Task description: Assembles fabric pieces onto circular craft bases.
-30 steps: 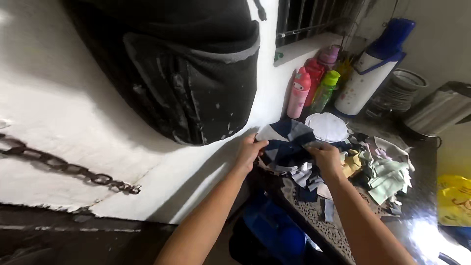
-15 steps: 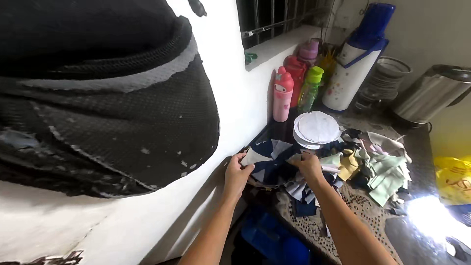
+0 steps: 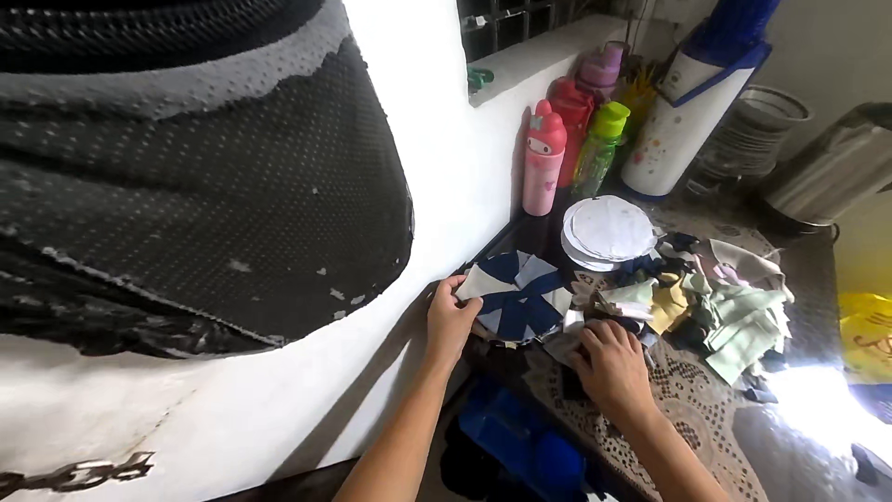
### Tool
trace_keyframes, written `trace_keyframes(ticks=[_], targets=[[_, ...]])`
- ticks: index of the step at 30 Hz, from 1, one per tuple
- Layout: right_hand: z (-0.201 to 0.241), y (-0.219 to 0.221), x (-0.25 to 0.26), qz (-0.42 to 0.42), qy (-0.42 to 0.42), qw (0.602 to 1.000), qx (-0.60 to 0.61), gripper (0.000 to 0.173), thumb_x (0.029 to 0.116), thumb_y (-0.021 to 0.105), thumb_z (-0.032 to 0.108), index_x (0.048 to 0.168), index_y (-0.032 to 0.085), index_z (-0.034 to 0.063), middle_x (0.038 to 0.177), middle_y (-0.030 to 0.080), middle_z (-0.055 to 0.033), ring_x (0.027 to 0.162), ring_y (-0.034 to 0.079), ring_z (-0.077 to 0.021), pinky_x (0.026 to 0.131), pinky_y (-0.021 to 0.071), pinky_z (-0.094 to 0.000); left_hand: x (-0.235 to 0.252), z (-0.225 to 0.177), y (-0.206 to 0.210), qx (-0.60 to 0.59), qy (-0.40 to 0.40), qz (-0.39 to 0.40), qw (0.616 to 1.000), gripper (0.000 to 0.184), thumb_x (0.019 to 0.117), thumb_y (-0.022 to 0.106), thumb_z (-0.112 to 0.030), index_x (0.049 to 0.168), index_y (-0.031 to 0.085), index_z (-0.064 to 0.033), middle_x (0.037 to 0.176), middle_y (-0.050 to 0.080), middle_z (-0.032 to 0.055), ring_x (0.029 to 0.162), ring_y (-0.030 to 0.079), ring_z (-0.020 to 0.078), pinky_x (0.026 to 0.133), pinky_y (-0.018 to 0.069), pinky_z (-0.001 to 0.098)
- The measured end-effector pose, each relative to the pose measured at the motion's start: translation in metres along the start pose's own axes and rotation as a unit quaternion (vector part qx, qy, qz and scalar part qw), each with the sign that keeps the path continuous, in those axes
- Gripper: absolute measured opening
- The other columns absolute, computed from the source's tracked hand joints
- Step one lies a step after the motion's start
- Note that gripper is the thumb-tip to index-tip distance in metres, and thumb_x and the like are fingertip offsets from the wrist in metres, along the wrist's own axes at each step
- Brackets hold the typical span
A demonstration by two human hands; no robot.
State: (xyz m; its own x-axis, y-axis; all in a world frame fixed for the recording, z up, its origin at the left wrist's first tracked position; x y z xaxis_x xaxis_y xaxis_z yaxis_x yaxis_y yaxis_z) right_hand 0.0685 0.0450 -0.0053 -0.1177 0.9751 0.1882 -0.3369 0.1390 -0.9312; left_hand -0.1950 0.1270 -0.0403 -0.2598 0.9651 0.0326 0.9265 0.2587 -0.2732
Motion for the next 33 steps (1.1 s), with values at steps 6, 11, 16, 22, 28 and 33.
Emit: trace_keyframes(ticks=[6,11,16,22,28,33], targets=[[-0.029,-0.016,-0.030,-0.037,0.039,0.998,-0.025,0.020,0.0927,0.067,0.012,0.110,0.077,0.0083,0.122,0.071,-0.0169,0.123,0.061,-0.0422,0.100,0.0461,-0.0632,0.000,-0.002,-0.001,0.000,0.006,-0.003,1.000,0.051,0.0859,0.069,-0.003,0.134,0.054,0.0029,0.117,0.066,0.0185,0.099,0.067,0.0211,0.084,0.0563,0.0371],[-0.023,-0.032,-0.058,-0.082,0.022,0.995,-0.048,0.026,0.0883,0.072,0.010,0.113,0.076,0.0049,0.127,0.068,-0.0215,0.124,0.060,-0.0455,0.102,0.0448,-0.0647,0.003,-0.004,0.000,0.016,-0.008,0.015,1.000,0.052,0.0868,0.070,-0.003,0.136,0.053,0.0019,0.124,0.063,0.0215,0.108,0.065,0.0257,0.089,0.0554,0.0423],[-0.029,-0.049,-0.106,-0.128,-0.031,0.991,-0.031,0.029,0.0854,0.070,0.013,0.113,0.076,0.0071,0.125,0.069,-0.0199,0.123,0.061,-0.0465,0.101,0.0444,-0.0679,0.001,-0.014,-0.001,0.102,-0.019,0.043,0.994,0.059,0.0882,0.071,-0.003,0.142,0.047,-0.0006,0.124,0.064,0.0226,0.098,0.070,0.0292,0.080,0.0594,0.0445],[-0.076,-0.071,-0.167,-0.157,0.027,0.987,0.002,0.029,0.0903,0.063,0.013,0.115,0.076,0.0014,0.124,0.068,-0.0251,0.118,0.062,-0.0513,0.096,0.0462,-0.0681,-0.033,-0.073,0.014,0.317,0.113,0.011,0.942,0.061,0.0923,0.071,-0.016,0.147,0.048,0.0007,0.147,0.049,0.0304,0.133,0.050,0.0487,0.108,0.0426,0.0612],[-0.112,-0.067,-0.191,-0.175,0.134,0.967,0.128,0.031,0.0915,0.065,0.004,0.120,0.069,-0.0091,0.119,0.066,-0.0322,0.111,0.064,-0.0516,0.096,0.0489,-0.0645,-0.056,-0.123,0.137,0.312,0.224,0.183,0.905,0.038,0.0989,0.062,-0.017,0.134,0.065,-0.0028,0.149,0.051,0.0221,0.141,0.047,0.0380,0.117,0.0361,0.0536],[-0.121,-0.066,-0.195,-0.194,0.161,0.954,0.160,0.030,0.0914,0.066,0.004,0.118,0.070,-0.0096,0.116,0.069,-0.0299,0.110,0.066,-0.0483,0.096,0.0508,-0.0611,-0.031,-0.148,0.230,0.334,0.257,0.288,0.860,0.034,0.1036,0.052,-0.015,0.131,0.066,-0.0002,0.145,0.057,0.0196,0.139,0.050,0.0324,0.118,0.0366,0.0470]])
Point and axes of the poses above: each hand's wrist, its own x-axis towards the middle knuckle, its own y-axis out of the palm, z = x × y, the point moved 10 cm from there along x, towards the middle knuckle
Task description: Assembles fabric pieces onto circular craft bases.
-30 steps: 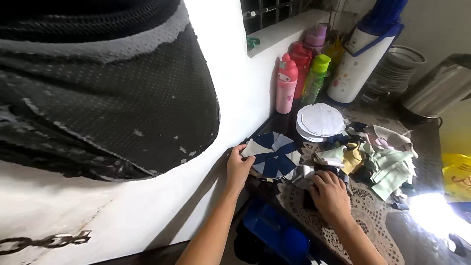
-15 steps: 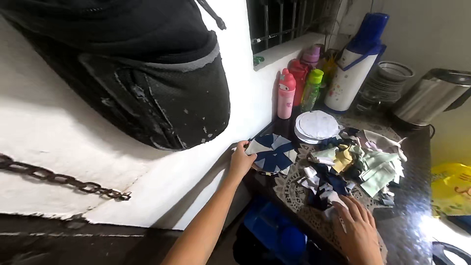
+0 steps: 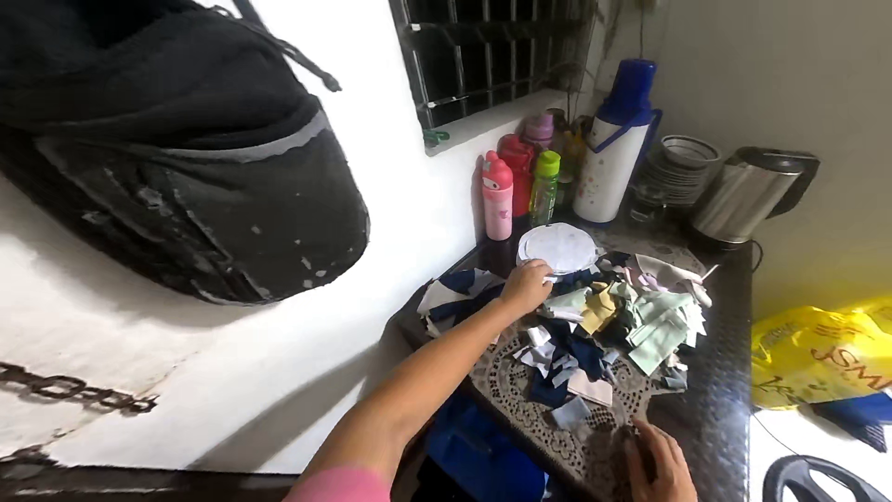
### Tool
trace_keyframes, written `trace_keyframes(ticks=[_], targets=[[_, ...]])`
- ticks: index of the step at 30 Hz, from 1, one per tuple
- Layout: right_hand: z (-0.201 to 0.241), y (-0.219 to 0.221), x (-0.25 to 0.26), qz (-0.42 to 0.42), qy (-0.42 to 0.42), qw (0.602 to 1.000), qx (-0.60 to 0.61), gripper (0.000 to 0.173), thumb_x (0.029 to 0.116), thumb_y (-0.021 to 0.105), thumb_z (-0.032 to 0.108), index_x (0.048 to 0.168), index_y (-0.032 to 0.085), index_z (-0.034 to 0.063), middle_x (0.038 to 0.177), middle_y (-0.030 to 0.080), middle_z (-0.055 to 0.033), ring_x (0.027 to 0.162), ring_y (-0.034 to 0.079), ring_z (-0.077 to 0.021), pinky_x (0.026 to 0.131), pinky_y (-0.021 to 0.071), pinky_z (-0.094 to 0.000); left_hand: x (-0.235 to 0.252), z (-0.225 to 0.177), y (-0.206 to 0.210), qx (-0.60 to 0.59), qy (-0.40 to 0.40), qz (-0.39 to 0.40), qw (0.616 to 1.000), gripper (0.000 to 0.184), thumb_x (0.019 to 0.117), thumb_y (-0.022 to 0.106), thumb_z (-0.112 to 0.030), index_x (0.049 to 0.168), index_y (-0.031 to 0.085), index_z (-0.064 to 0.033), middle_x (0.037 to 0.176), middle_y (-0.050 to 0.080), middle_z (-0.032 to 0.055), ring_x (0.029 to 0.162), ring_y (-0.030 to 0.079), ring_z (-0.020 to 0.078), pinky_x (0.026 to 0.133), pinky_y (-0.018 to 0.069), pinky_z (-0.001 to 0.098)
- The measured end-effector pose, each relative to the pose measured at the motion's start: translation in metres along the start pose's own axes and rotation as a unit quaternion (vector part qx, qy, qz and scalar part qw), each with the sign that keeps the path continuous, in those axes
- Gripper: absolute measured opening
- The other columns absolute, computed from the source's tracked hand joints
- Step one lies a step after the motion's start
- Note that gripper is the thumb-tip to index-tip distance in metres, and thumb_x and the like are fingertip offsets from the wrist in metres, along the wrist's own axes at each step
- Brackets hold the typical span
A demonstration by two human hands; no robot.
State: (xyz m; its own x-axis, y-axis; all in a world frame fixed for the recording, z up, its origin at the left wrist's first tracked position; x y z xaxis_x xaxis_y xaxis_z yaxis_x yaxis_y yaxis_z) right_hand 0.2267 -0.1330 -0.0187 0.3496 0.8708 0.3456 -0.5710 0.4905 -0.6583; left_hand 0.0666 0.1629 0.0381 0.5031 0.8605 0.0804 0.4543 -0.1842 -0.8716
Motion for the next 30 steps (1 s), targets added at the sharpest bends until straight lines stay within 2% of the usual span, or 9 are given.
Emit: trace_keyframes(ticks=[4,6,9,11,15,17,23,27,30], targets=[[-0.002,0.000,0.000,-0.005,0.009,1.000,0.013,0.027,0.0902,0.067,0.005,0.114,0.072,-0.0078,0.115,0.069,-0.0286,0.109,0.066,-0.0470,0.095,0.0517,-0.0593,0.053,-0.003,0.005,-0.014,-0.035,-0.004,0.999,0.032,0.1046,0.052,-0.014,0.128,0.068,-0.0004,0.135,0.064,0.0205,0.130,0.058,0.0350,0.111,0.0431,0.0533],[-0.003,0.000,0.001,-0.003,0.009,1.000,0.016,0.026,0.0904,0.067,0.005,0.112,0.073,-0.0061,0.115,0.070,-0.0272,0.108,0.067,-0.0453,0.094,0.0527,-0.0577,0.070,-0.008,0.010,-0.012,-0.036,-0.002,0.999,0.032,0.1027,0.057,-0.018,0.127,0.067,0.0004,0.132,0.064,0.0229,0.127,0.060,0.0381,0.108,0.0448,0.0564],[-0.005,0.001,0.000,-0.005,0.013,1.000,0.022,0.024,0.0898,0.067,0.005,0.109,0.075,-0.0049,0.113,0.070,-0.0265,0.107,0.068,-0.0439,0.093,0.0533,-0.0565,0.086,-0.012,0.029,0.013,-0.032,0.061,0.998,0.046,0.0977,0.069,-0.025,0.134,0.060,0.0019,0.136,0.059,0.0264,0.129,0.056,0.0416,0.108,0.0435,0.0592],[-0.006,0.001,0.000,-0.006,0.014,0.999,0.028,0.022,0.0903,0.066,0.006,0.107,0.075,-0.0041,0.113,0.071,-0.0248,0.107,0.067,-0.0424,0.093,0.0532,-0.0553,0.086,-0.011,0.037,0.029,-0.035,0.089,0.995,0.046,0.0976,0.068,-0.021,0.136,0.058,0.0031,0.135,0.059,0.0272,0.129,0.056,0.0424,0.108,0.0437,0.0594],[-0.005,0.002,-0.001,-0.009,0.007,0.999,0.032,0.019,0.0898,0.066,0.005,0.104,0.077,-0.0026,0.111,0.071,-0.0228,0.106,0.068,-0.0406,0.093,0.0535,-0.0541,0.081,-0.004,0.033,0.047,-0.033,0.082,0.995,0.033,0.1033,0.054,-0.014,0.128,0.063,0.0048,0.126,0.065,0.0265,0.123,0.061,0.0413,0.106,0.0446,0.0591],[-0.005,0.002,-0.002,-0.008,0.004,0.999,0.034,0.019,0.0896,0.066,0.004,0.103,0.077,-0.0024,0.110,0.072,-0.0227,0.105,0.068,-0.0410,0.093,0.0534,-0.0547,0.079,0.000,0.029,0.040,-0.036,0.075,0.996,0.031,0.1039,0.051,-0.012,0.125,0.065,0.0059,0.123,0.066,0.0269,0.122,0.061,0.0415,0.105,0.0445,0.0588],[-0.004,0.002,-0.003,-0.013,0.000,0.999,0.032,0.019,0.0886,0.065,0.004,0.102,0.078,-0.0015,0.111,0.072,-0.0226,0.106,0.068,-0.0415,0.091,0.0536,-0.0546,0.083,0.014,0.028,-0.018,-0.061,0.058,0.996,0.027,0.0983,0.066,-0.015,0.113,0.069,0.0080,0.116,0.068,0.0276,0.117,0.063,0.0417,0.104,0.0451,0.0585],[-0.004,0.001,-0.003,-0.017,-0.005,0.999,0.040,0.018,0.0882,0.066,0.003,0.101,0.078,-0.0017,0.111,0.072,-0.0231,0.105,0.068,-0.0418,0.091,0.0536,-0.0549,0.086,0.005,0.034,-0.022,-0.057,0.104,0.993,0.040,0.1015,0.065,-0.029,0.119,0.067,0.0069,0.125,0.065,0.0273,0.123,0.060,0.0405,0.108,0.0417,0.0577],[-0.004,0.001,-0.004,-0.019,-0.006,0.999,0.039,0.018,0.0877,0.066,0.004,0.100,0.078,-0.0008,0.110,0.072,-0.0222,0.105,0.068,-0.0404,0.091,0.0536,-0.0539,0.091,0.000,0.034,0.024,-0.055,0.094,0.994,0.036,0.0999,0.067,-0.027,0.118,0.068,0.0040,0.121,0.067,0.0260,0.120,0.062,0.0419,0.104,0.0443,0.0622]])
Point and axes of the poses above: each hand's wrist, its own x-axis towards the middle knuckle, its own y-axis out of the palm, z = x × y, the point moved 10 cm from there along x, towards the middle knuckle
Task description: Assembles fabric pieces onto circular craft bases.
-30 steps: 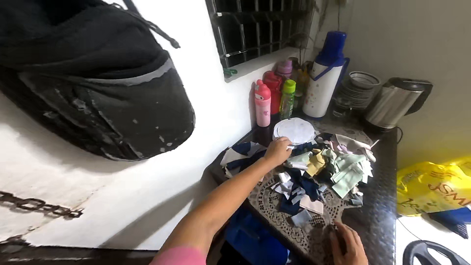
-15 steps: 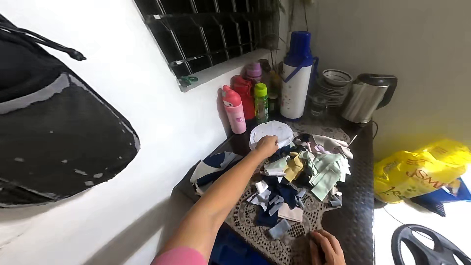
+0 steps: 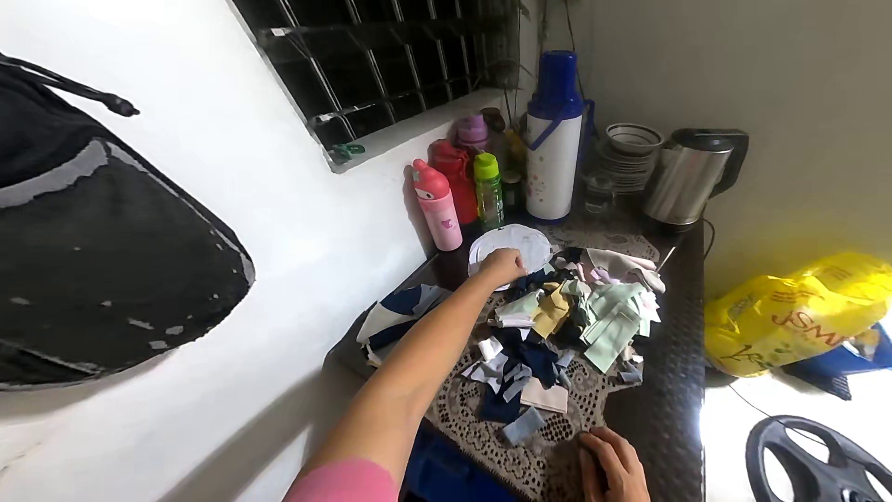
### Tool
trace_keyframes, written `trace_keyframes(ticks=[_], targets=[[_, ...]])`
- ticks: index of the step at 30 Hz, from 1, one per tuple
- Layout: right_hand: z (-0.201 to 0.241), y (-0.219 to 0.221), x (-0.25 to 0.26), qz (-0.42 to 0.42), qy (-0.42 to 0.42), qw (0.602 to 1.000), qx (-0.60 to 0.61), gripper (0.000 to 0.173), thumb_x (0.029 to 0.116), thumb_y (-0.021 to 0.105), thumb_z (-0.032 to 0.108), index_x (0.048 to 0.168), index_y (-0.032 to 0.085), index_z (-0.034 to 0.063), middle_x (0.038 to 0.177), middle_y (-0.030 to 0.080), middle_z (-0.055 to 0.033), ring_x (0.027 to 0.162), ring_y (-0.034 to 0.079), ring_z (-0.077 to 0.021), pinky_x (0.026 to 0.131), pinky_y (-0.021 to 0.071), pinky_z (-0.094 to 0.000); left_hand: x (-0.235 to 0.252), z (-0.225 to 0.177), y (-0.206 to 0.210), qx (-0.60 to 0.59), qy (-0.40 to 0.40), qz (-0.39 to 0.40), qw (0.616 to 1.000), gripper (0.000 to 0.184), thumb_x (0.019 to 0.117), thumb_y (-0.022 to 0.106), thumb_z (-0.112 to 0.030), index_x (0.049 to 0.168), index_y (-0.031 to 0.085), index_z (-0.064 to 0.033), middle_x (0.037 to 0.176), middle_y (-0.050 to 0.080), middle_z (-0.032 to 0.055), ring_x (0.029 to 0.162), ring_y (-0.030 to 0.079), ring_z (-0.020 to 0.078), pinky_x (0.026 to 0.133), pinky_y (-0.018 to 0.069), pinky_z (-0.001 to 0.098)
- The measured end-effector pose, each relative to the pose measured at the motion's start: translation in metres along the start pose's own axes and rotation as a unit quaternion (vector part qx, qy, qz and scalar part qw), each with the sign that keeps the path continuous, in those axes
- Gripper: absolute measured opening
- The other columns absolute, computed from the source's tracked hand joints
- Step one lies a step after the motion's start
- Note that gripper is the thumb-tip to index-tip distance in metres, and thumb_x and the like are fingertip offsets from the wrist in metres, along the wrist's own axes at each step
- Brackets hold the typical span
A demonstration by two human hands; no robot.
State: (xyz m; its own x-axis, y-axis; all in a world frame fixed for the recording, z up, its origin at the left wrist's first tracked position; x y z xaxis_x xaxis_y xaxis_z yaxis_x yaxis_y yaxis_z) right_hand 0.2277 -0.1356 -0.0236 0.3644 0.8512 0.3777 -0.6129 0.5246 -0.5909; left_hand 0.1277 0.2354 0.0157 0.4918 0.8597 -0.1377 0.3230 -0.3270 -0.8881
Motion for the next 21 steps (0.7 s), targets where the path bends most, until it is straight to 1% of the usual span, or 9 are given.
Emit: trace_keyframes(ticks=[3,7,10,13,16,19,21], targets=[[-0.001,0.000,0.000,0.000,0.005,1.000,0.001,0.018,0.0880,0.066,0.004,0.100,0.078,0.0001,0.111,0.072,-0.0208,0.105,0.068,-0.0394,0.091,0.0538,-0.0529,0.008,-0.009,0.004,0.075,0.017,0.007,0.997,0.033,0.0987,0.069,-0.025,0.117,0.069,0.0022,0.118,0.068,0.0248,0.117,0.063,0.0426,0.100,0.0462,0.0637],[-0.001,0.000,0.000,0.003,0.013,1.000,-0.003,0.018,0.0877,0.066,0.004,0.100,0.079,0.0006,0.111,0.072,-0.0206,0.105,0.068,-0.0389,0.091,0.0536,-0.0527,0.016,-0.022,0.007,0.162,0.064,0.036,0.984,0.026,0.1003,0.066,-0.022,0.111,0.073,0.0017,0.111,0.071,0.0239,0.112,0.065,0.0422,0.098,0.0482,0.0619],[-0.001,0.000,0.000,0.002,0.011,1.000,-0.006,0.018,0.0878,0.066,0.004,0.100,0.079,0.0007,0.111,0.072,-0.0204,0.105,0.068,-0.0384,0.090,0.0540,-0.0517,0.018,-0.030,0.014,0.237,0.099,0.068,0.964,0.026,0.1017,0.063,-0.021,0.107,0.072,0.0028,0.107,0.071,0.0236,0.109,0.066,0.0421,0.095,0.0496,0.0608],[-0.001,0.000,0.000,-0.003,0.007,1.000,-0.009,0.018,0.0875,0.066,0.005,0.099,0.079,0.0012,0.110,0.072,-0.0198,0.104,0.069,-0.0378,0.089,0.0543,-0.0509,0.014,-0.040,0.022,0.291,0.120,0.088,0.945,0.024,0.1023,0.060,-0.017,0.105,0.071,0.0045,0.104,0.070,0.0245,0.107,0.067,0.0426,0.093,0.0506,0.0604],[-0.001,0.000,0.000,0.000,0.008,1.000,-0.010,0.018,0.0877,0.065,0.005,0.099,0.079,0.0015,0.111,0.072,-0.0194,0.104,0.069,-0.0374,0.089,0.0542,-0.0508,0.012,-0.044,0.023,0.304,0.125,0.100,0.939,0.023,0.1029,0.058,-0.014,0.104,0.070,0.0051,0.105,0.070,0.0245,0.109,0.066,0.0425,0.094,0.0506,0.0596],[0.000,0.000,-0.001,-0.002,0.010,1.000,-0.008,0.018,0.0887,0.065,0.005,0.099,0.079,0.0019,0.111,0.073,-0.0190,0.106,0.069,-0.0373,0.090,0.0541,-0.0515,0.013,-0.040,0.017,0.265,0.133,0.086,0.951,0.023,0.1020,0.060,-0.015,0.100,0.072,0.0048,0.101,0.071,0.0249,0.105,0.067,0.0432,0.092,0.0502,0.0615],[-0.001,-0.001,-0.001,-0.006,0.006,1.000,-0.011,0.017,0.0880,0.065,0.005,0.098,0.079,0.0025,0.111,0.073,-0.0183,0.105,0.069,-0.0370,0.090,0.0540,-0.0509,0.016,-0.032,0.011,0.230,0.134,0.079,0.961,0.024,0.1028,0.059,-0.016,0.101,0.075,0.0028,0.101,0.072,0.0237,0.105,0.067,0.0420,0.095,0.0493,0.0615]])
Point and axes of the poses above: each hand's wrist, its own x-axis towards the middle knuckle, its own y-axis out of the palm, z = x × y, the point moved 10 cm from there along x, towards the middle knuckle
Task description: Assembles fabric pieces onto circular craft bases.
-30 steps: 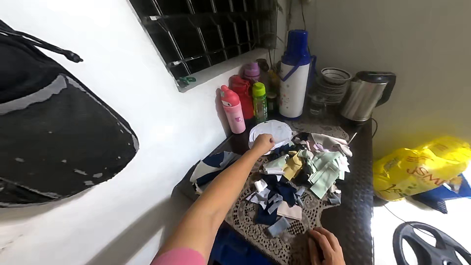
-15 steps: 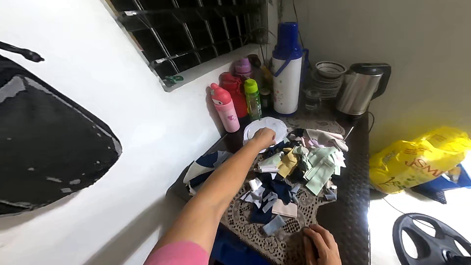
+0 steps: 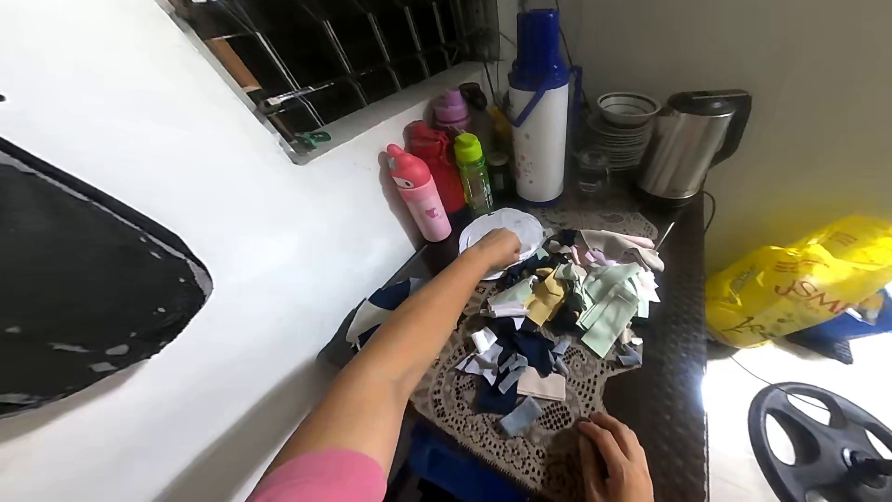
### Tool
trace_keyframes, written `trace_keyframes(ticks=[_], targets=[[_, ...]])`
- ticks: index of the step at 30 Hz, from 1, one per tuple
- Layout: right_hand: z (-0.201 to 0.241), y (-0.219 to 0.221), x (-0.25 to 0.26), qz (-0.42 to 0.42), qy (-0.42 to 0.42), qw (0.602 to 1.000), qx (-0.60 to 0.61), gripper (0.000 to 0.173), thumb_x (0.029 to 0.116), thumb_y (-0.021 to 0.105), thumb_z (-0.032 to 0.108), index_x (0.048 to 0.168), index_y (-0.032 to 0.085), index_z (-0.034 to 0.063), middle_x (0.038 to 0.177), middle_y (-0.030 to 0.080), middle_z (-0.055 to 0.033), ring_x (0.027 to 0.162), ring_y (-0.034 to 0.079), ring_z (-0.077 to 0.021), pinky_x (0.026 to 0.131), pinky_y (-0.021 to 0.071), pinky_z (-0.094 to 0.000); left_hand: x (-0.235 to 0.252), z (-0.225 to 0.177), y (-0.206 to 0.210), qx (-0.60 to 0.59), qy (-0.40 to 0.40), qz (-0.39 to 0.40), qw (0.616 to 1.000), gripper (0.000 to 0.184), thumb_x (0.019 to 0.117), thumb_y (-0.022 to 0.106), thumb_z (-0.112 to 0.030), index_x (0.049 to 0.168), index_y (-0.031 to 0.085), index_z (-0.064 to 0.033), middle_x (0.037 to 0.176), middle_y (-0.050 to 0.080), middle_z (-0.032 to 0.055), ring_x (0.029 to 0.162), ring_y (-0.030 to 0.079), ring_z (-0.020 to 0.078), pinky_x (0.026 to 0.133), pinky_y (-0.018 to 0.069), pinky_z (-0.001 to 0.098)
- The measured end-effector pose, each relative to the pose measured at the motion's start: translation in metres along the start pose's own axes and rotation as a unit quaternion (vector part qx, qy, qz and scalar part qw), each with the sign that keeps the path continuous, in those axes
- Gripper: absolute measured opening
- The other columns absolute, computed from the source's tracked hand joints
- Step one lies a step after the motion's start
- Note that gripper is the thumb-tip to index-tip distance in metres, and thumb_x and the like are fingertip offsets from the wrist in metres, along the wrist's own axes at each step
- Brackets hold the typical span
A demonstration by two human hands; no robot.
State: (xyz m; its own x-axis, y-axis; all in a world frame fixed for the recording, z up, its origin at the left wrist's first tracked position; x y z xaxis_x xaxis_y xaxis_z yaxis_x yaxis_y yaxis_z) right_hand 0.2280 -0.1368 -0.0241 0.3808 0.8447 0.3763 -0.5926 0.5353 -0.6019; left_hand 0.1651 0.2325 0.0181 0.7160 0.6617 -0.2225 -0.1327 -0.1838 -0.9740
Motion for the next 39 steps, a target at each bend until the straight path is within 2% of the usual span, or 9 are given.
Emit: trace_keyframes(ticks=[13,17,20,23,27,32,35,37,39], targets=[[0.001,-0.001,-0.002,-0.026,-0.018,0.999,-0.018,0.018,0.0884,0.064,0.009,0.097,0.080,0.0047,0.109,0.073,-0.0165,0.103,0.069,-0.0341,0.088,0.0554,-0.0466,0.000,0.018,-0.002,-0.058,-0.043,-0.037,0.997,0.026,0.1032,0.056,-0.015,0.102,0.072,0.0052,0.103,0.070,0.0257,0.106,0.066,0.0431,0.094,0.0482,0.0623],[0.000,-0.001,-0.001,-0.029,-0.015,0.999,-0.012,0.018,0.0877,0.064,0.008,0.097,0.080,0.0052,0.108,0.074,-0.0156,0.102,0.069,-0.0331,0.087,0.0555,-0.0461,-0.009,0.024,-0.003,-0.101,-0.105,-0.076,0.986,0.025,0.1015,0.057,-0.016,0.105,0.068,0.0055,0.103,0.069,0.0273,0.105,0.066,0.0444,0.090,0.0495,0.0630],[-0.002,-0.001,0.000,-0.029,-0.012,0.999,-0.008,0.019,0.0881,0.063,0.009,0.096,0.080,0.0055,0.108,0.074,-0.0149,0.102,0.070,-0.0329,0.087,0.0556,-0.0464,-0.024,0.032,-0.013,-0.153,-0.168,-0.143,0.963,0.025,0.1000,0.058,-0.014,0.113,0.064,0.0066,0.107,0.068,0.0303,0.106,0.066,0.0480,0.089,0.0504,0.0661],[-0.004,-0.001,0.000,-0.033,-0.014,0.999,-0.006,0.019,0.0886,0.063,0.011,0.097,0.080,0.0062,0.108,0.074,-0.0139,0.102,0.070,-0.0324,0.087,0.0561,-0.0464,-0.054,0.031,-0.046,-0.193,-0.178,-0.278,0.924,0.025,0.1006,0.055,-0.009,0.118,0.063,0.0064,0.110,0.068,0.0294,0.106,0.067,0.0471,0.091,0.0509,0.0647],[-0.006,-0.008,-0.003,-0.058,-0.010,0.998,0.028,0.021,0.0890,0.061,0.011,0.100,0.078,0.0039,0.108,0.073,-0.0143,0.103,0.070,-0.0300,0.088,0.0574,-0.0426,-0.116,-0.031,-0.079,-0.202,-0.044,-0.441,0.874,0.022,0.0989,0.058,-0.004,0.116,0.070,0.0038,0.112,0.072,0.0215,0.104,0.071,0.0359,0.093,0.0551,0.0539],[-0.029,-0.058,-0.018,-0.212,0.032,0.967,0.139,0.030,0.0939,0.056,0.006,0.117,0.066,-0.0115,0.122,0.066,-0.0231,0.113,0.064,-0.0168,0.095,0.0534,-0.0269,-0.200,-0.163,0.007,-0.204,0.197,-0.396,0.873,0.022,0.1007,0.060,-0.015,0.106,0.078,-0.0037,0.110,0.077,0.0112,0.108,0.073,0.0227,0.098,0.0574,0.0397],[-0.035,-0.088,-0.029,-0.275,0.015,0.951,0.142,0.031,0.0945,0.051,0.004,0.115,0.065,-0.0138,0.119,0.065,-0.0200,0.115,0.060,-0.0097,0.097,0.0493,-0.0185,-0.238,-0.224,0.072,-0.206,0.291,-0.332,0.873,0.022,0.0997,0.058,-0.013,0.105,0.080,-0.0100,0.112,0.077,0.0086,0.115,0.071,0.0262,0.105,0.0525,0.0477],[-0.027,-0.092,-0.028,-0.238,-0.005,0.968,0.078,0.025,0.0958,0.052,0.004,0.105,0.071,-0.0071,0.110,0.071,-0.0163,0.110,0.065,-0.0143,0.095,0.0518,-0.0249,-0.248,-0.240,0.099,-0.227,0.300,-0.301,0.876,0.021,0.0979,0.059,-0.011,0.102,0.080,-0.0114,0.113,0.077,0.0072,0.117,0.070,0.0259,0.106,0.0510,0.0489],[-0.021,-0.078,-0.023,-0.150,-0.008,0.988,-0.020,0.025,0.0936,0.054,0.007,0.101,0.076,0.0006,0.107,0.074,-0.0145,0.108,0.068,-0.0289,0.094,0.0543,-0.0444,-0.252,-0.243,0.110,-0.240,0.295,-0.293,0.877,0.021,0.0972,0.058,-0.010,0.099,0.079,-0.0110,0.114,0.077,0.0070,0.119,0.069,0.0259,0.107,0.0504,0.0481]])
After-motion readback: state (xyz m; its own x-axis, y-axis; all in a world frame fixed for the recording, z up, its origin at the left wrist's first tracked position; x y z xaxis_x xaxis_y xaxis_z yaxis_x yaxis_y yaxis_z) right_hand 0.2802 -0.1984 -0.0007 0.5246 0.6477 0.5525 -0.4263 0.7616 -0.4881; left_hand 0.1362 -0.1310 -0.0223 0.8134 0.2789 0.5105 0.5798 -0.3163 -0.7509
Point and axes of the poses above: each hand's wrist, its own x-axis towards the middle knuckle, its own y-axis out of the palm, z = x × y, the point moved 10 cm from there along x, towards the middle knuckle
